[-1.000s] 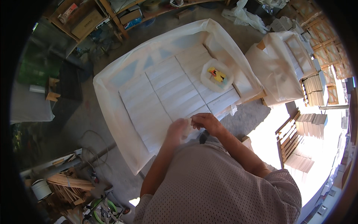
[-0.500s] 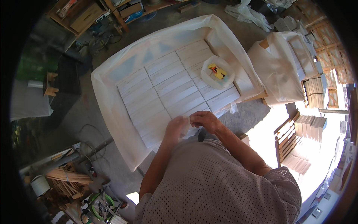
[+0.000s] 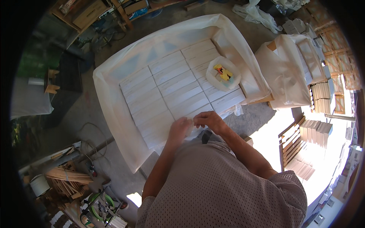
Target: The person repeatedly picks small colored paper stickers from a plastic container and places them onto the edges of white rectangular boards arranged on a table. The person handles the stickers one at a time and moves across the boards to apply them.
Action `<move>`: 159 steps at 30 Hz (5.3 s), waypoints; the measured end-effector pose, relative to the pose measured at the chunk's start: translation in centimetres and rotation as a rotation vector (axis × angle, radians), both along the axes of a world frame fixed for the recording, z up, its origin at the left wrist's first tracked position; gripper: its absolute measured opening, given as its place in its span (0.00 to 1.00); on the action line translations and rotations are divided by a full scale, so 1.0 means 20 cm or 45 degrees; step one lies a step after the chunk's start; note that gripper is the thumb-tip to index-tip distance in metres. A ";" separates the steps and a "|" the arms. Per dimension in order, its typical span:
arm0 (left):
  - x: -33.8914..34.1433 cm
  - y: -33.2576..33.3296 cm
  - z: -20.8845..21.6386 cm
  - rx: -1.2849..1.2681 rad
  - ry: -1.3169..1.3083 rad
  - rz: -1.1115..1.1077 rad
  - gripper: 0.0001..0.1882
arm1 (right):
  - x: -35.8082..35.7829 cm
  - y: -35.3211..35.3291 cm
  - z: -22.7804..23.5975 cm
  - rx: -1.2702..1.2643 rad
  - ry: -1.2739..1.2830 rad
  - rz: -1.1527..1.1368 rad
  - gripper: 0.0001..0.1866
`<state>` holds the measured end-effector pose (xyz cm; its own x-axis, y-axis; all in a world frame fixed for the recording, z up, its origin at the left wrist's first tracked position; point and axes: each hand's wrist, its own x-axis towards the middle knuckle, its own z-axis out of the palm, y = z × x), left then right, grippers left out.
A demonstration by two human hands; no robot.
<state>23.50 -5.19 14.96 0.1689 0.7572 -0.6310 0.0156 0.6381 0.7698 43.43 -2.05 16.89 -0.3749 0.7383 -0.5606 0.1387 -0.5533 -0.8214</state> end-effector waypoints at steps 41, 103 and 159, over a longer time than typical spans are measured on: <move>0.04 -0.03 -0.22 0.340 0.266 -0.011 0.16 | -0.13 -0.09 -0.01 0.481 -0.478 -0.240 0.10; 0.87 0.44 -1.21 -0.566 0.208 -0.378 0.15 | 0.67 -0.07 -1.22 -0.055 -0.934 -0.862 0.12; -0.29 0.52 -2.28 -0.192 0.762 0.235 0.20 | -0.69 0.46 -2.18 -0.297 -0.426 -1.012 0.13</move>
<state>17.70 5.28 -30.59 -0.3701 0.6358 -0.6774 0.2938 0.7718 0.5639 29.70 7.07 -26.77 0.4091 0.5639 -0.7174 -0.1447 -0.7362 -0.6611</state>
